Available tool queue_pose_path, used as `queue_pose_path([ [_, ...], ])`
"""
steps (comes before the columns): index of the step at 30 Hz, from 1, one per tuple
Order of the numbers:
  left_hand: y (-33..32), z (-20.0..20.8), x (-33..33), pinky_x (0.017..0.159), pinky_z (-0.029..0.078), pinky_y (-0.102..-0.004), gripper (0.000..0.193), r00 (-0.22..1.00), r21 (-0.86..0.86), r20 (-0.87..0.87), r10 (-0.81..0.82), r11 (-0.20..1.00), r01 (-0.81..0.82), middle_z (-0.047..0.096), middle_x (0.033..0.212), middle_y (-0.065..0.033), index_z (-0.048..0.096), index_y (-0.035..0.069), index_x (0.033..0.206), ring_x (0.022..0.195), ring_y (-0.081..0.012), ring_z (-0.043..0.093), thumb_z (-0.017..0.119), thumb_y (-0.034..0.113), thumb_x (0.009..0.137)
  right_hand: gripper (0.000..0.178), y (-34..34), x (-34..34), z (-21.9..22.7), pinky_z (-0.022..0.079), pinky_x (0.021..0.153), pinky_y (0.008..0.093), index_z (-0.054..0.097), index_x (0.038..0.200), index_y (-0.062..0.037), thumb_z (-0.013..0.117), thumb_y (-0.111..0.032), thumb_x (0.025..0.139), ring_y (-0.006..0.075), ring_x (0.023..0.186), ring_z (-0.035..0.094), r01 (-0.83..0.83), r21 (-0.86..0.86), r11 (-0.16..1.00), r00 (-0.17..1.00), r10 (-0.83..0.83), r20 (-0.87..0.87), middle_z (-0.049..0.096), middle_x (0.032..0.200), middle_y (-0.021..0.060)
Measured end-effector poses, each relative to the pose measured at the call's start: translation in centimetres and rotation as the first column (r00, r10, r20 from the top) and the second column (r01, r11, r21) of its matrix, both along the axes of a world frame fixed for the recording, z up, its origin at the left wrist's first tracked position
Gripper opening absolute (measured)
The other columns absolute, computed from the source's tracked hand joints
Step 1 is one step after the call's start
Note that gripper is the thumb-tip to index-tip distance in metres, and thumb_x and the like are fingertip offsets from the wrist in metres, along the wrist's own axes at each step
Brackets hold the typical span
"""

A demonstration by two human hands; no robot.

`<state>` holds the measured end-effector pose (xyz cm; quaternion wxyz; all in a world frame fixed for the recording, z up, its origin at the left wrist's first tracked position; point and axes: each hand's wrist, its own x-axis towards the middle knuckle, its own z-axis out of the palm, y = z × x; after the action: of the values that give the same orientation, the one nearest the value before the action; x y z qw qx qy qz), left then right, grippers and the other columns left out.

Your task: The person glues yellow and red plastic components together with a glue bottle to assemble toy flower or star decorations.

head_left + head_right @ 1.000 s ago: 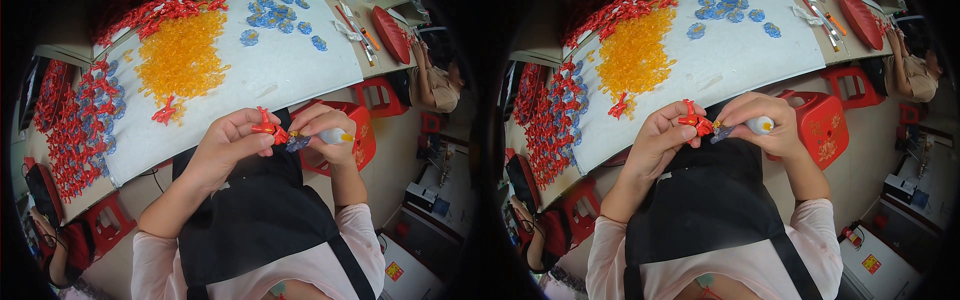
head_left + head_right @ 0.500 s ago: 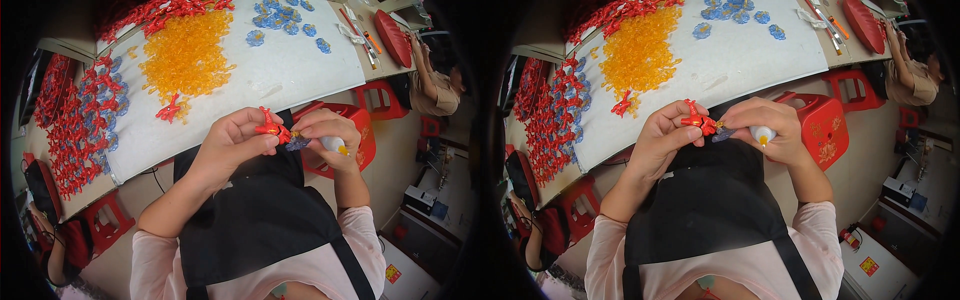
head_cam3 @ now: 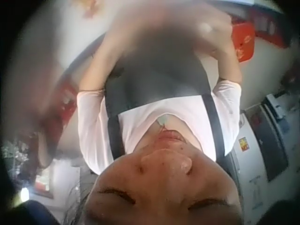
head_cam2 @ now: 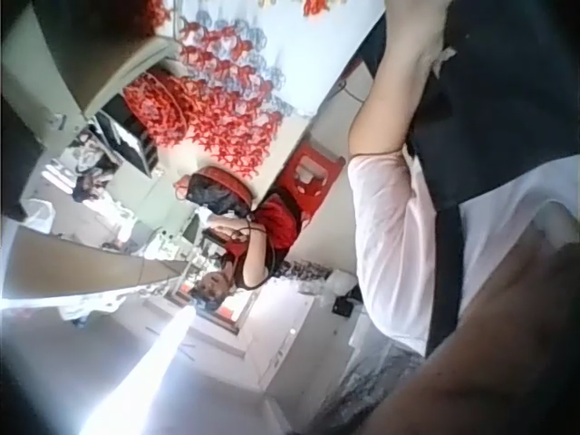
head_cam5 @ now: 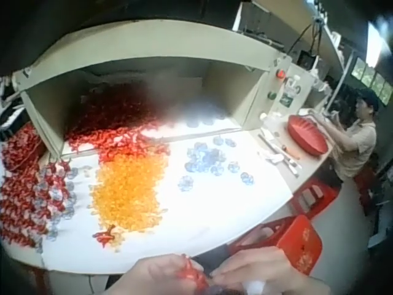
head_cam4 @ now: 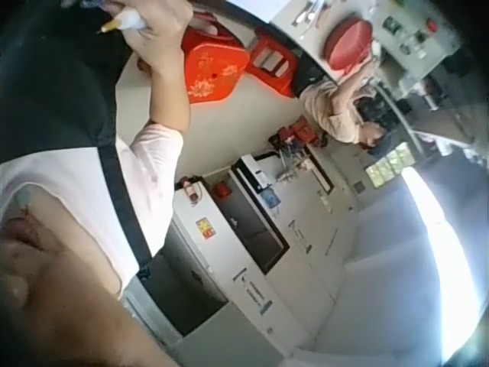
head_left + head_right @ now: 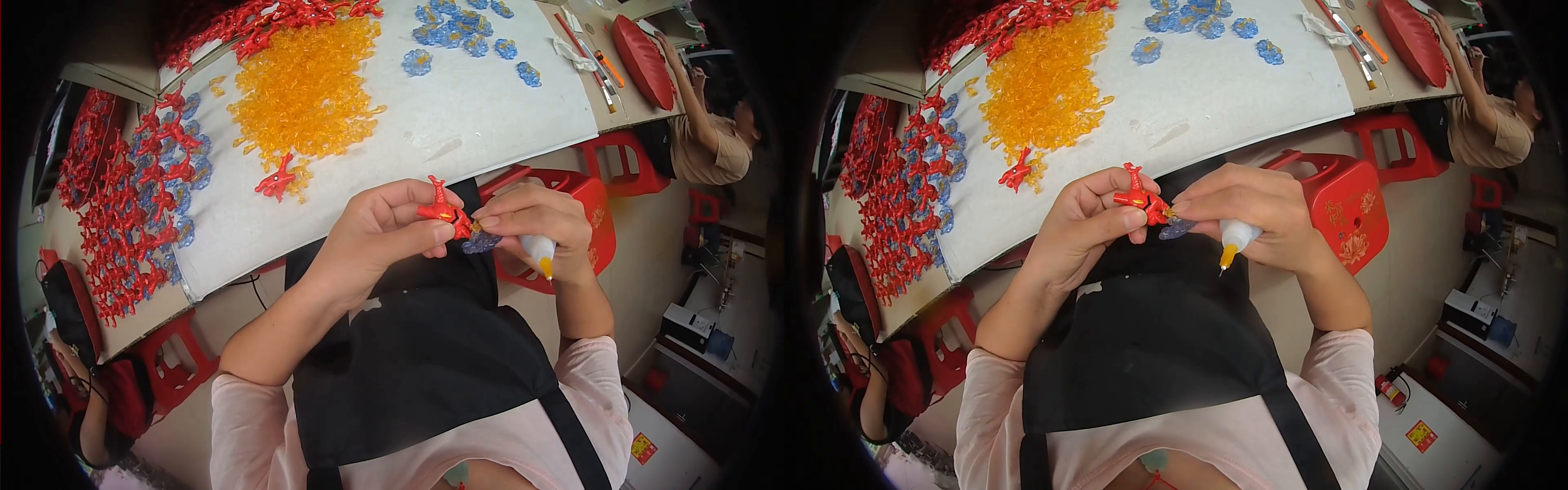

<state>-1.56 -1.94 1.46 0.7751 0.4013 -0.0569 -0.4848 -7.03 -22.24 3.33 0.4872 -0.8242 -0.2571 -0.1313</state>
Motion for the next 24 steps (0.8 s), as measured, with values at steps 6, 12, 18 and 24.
queue_pose_path([
  [6, -0.08, 0.15, -0.26, 0.068, 0.045, -0.0214, 0.015, 0.994, -0.031, 0.110, 0.007, 1.000, -0.003, 0.056, 0.099, -0.0065, 0.054, 0.000, 0.092, 0.080, -0.0085, 0.055, 0.059, 0.000, 0.078, 0.023, -0.57, 0.23, -0.19, 0.050, 0.062, 0.0276, 0.064, 0.083, -0.0010, 0.069, 0.003, 0.061, 0.0217, 0.075, 0.062, -0.086, 0.162, 0.983, 0.975, 0.116, -0.187, 0.063, 0.082, 0.0122],
  [12, -0.32, 0.13, -0.72, 0.067, 0.045, -0.0211, 0.016, 0.989, -0.037, 0.131, 0.071, 0.997, -0.067, 0.057, 0.097, -0.0063, 0.054, 0.000, 0.093, 0.078, -0.0080, 0.055, 0.059, 0.000, 0.078, 0.022, -0.35, -0.18, -0.21, 0.050, 0.062, 0.0275, 0.065, 0.083, -0.0015, 0.068, 0.004, 0.062, 0.0214, 0.075, 0.062, 0.001, 0.130, 0.992, 0.985, 0.021, -0.169, 0.063, 0.082, 0.0120],
  [18, -0.29, 0.17, -0.19, 0.065, 0.045, -0.0204, 0.024, 0.999, 0.004, 0.021, -0.032, 0.999, 0.032, 0.060, 0.084, -0.0049, 0.055, -0.001, 0.101, 0.073, -0.0071, 0.055, 0.059, 0.006, 0.079, 0.023, -0.57, 0.21, 0.08, 0.049, 0.059, 0.0266, 0.065, 0.084, -0.0016, 0.069, 0.001, 0.061, 0.0209, 0.073, 0.062, -0.079, 0.065, 0.995, 0.990, 0.086, -0.111, 0.062, 0.081, 0.0111],
  [24, -0.56, 0.16, -0.07, 0.061, 0.045, -0.0187, 0.024, 0.997, 0.084, -0.043, -0.065, 0.994, 0.069, 0.059, 0.084, -0.0064, 0.055, -0.001, 0.099, 0.063, -0.0071, 0.052, 0.060, 0.006, 0.077, 0.020, -0.69, 0.40, 0.23, 0.048, 0.057, 0.0262, 0.064, 0.081, -0.0020, 0.068, 0.001, 0.062, 0.0201, 0.070, 0.061, -0.136, 0.006, 0.991, 0.985, 0.136, -0.106, 0.062, 0.080, 0.0092],
])
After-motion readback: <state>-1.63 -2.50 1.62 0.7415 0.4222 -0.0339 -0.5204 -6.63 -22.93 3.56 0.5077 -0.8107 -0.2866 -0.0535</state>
